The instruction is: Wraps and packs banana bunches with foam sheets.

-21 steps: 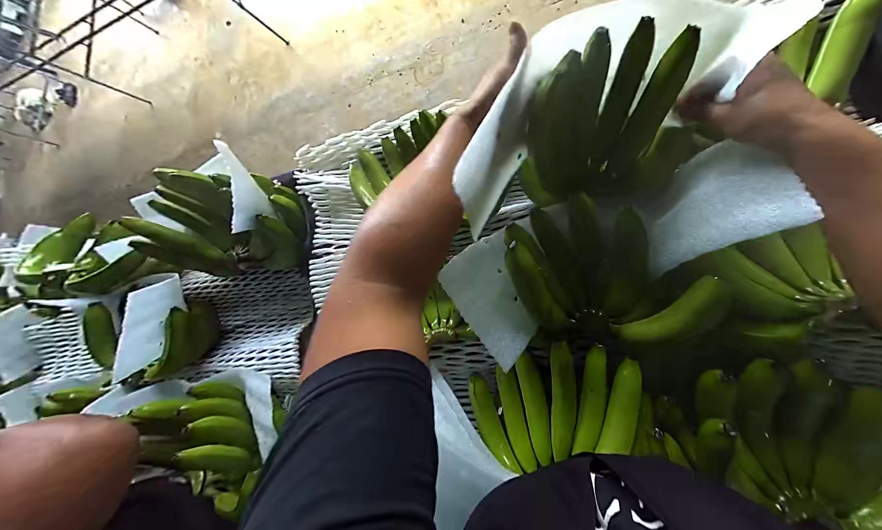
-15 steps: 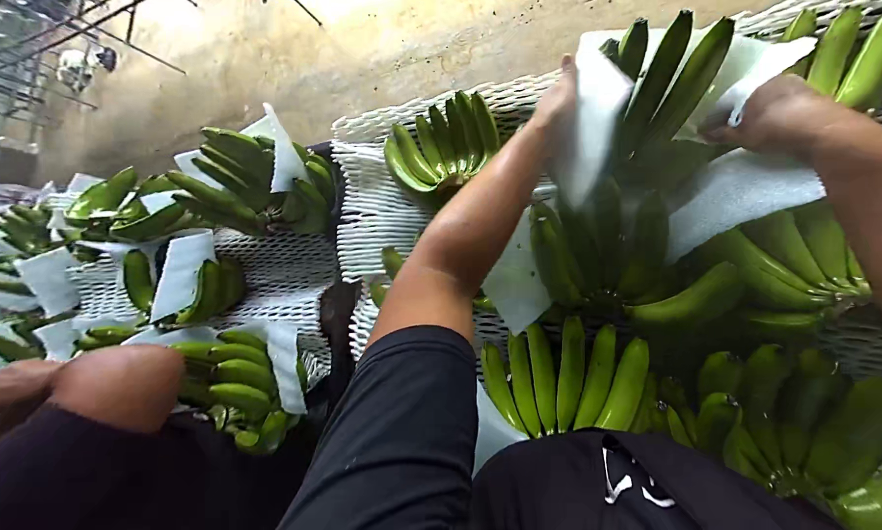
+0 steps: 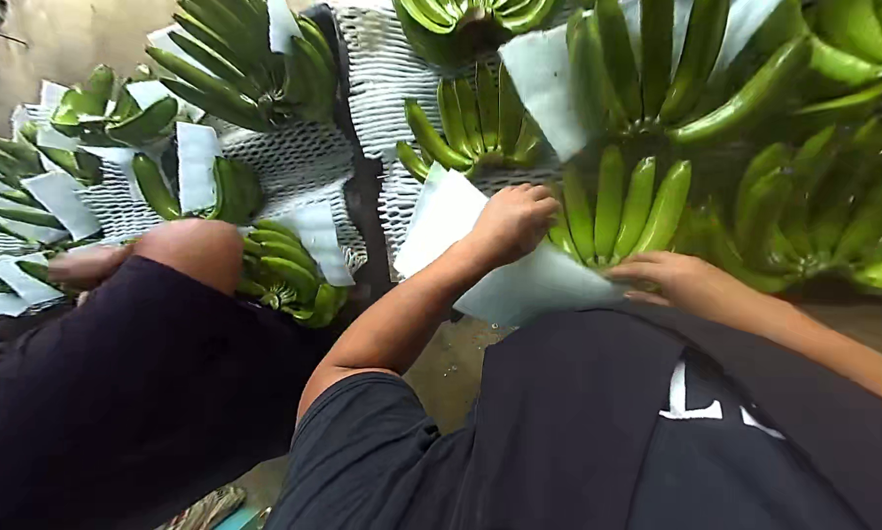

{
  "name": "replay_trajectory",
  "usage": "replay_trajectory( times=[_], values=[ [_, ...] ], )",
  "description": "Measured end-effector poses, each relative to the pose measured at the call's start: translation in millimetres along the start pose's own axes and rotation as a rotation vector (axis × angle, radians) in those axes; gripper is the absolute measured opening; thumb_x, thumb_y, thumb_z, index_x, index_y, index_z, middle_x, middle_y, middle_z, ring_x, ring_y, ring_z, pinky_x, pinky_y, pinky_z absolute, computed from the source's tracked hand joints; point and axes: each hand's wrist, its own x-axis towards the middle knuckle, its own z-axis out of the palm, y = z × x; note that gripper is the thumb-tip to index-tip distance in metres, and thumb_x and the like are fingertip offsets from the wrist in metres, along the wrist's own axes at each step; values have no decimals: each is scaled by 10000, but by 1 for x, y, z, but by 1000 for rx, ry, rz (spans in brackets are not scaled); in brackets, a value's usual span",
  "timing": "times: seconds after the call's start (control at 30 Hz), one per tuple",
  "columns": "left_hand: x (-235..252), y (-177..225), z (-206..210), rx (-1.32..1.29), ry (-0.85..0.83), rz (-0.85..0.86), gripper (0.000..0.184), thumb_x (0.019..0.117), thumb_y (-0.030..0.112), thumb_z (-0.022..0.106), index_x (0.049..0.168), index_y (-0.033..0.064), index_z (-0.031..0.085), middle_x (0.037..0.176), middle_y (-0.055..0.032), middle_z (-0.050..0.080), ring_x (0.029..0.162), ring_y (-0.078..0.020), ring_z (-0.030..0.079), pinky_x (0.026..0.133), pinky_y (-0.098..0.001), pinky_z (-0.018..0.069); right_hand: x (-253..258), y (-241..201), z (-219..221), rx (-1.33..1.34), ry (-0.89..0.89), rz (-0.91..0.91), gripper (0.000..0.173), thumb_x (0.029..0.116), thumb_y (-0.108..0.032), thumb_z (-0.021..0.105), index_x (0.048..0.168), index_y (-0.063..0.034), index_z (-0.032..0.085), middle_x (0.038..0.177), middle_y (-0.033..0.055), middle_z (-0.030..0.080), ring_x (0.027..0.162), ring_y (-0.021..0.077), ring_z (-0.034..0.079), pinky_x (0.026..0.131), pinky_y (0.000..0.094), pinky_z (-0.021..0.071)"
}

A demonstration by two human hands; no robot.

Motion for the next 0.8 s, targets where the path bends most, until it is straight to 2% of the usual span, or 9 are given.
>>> replay_trajectory(
  times=[0.1, 0.17, 0.27, 0.33, 0.4, 0.47, 0.6, 0.73, 0.8],
  values=[
    [-30, 11, -14, -74, -287, -218, 293, 1066, 193, 514, 1122, -8, 720, 1096, -215, 714, 1075, -403, 683, 916, -614, 513, -3, -7, 42, -70, 135, 16, 250, 887, -72, 743, 1129, -7, 742, 1073, 228, 699, 963, 404, 702, 826, 570, 579],
    [-41, 19, -31, -139, -400, -252, 319, 1074, 228, 510, 1103, -11, 719, 1034, -217, 711, 1032, -390, 679, 916, -619, 493, -7, -19, 49, -111, 186, 1, 224, 873, -74, 752, 1083, 3, 738, 1007, 219, 715, 910, 400, 713, 787, 574, 580],
    [-53, 35, -51, -243, -655, -160, 325, 1078, 249, 512, 1113, 11, 730, 957, -138, 720, 867, -243, 678, 829, -471, 535, -16, -32, 62, -107, 255, -162, 158, 880, -97, 698, 994, -1, 751, 935, 174, 733, 876, 346, 720, 798, 502, 587],
    [-60, 47, -38, -327, -856, -198, 427, 1117, 313, 394, 1141, 13, 696, 945, -111, 713, 726, -162, 640, 691, -366, 534, -19, -31, 75, -52, 259, -294, 133, 894, -97, 662, 939, -27, 765, 928, 156, 737, 912, 332, 709, 849, 456, 571],
    [-69, 54, -10, -352, -948, -283, 487, 1123, 332, 364, 1143, -43, 674, 971, -185, 680, 787, -249, 616, 737, -463, 496, -21, -34, 86, 14, 209, -318, 153, 913, -85, 637, 957, -6, 760, 1039, 193, 732, 1001, 359, 703, 908, 463, 565],
    [-79, 50, 15, -359, -910, -213, 455, 1109, 314, 430, 1119, -67, 678, 975, -225, 676, 894, -314, 640, 832, -532, 491, -24, -37, 91, 18, 187, -323, 190, 968, -107, 585, 984, 6, 737, 1134, 201, 741, 1063, 354, 719, 947, 450, 565],
    [-99, 44, 27, -503, -715, -175, 281, 1056, 193, 556, 987, -49, 679, 811, -122, 625, 737, -185, 557, 705, -397, 463, -24, -37, 100, 38, 215, -374, 190, 1013, -139, 551, 1033, -33, 706, 1079, 134, 765, 1036, 266, 709, 961, 352, 527],
    [-101, 45, 11, -725, -568, -356, 214, 1028, 114, 571, 856, 2, 632, 663, 15, 516, 563, -26, 450, 551, -209, 385, -20, -33, 103, -1, 249, -394, 211, 1040, -179, 519, 1019, -97, 713, 1050, 76, 774, 1026, 265, 715, 939, 431, 532],
    [-96, 42, -12, -825, -479, -399, 230, 1027, 82, 552, 824, 2, 627, 652, 35, 520, 564, -15, 475, 564, -194, 410, -18, -39, 99, -18, 233, -360, 235, 1026, -168, 525, 1011, -81, 742, 1055, 84, 782, 998, 298, 731, 891, 490, 536]
  ],
)
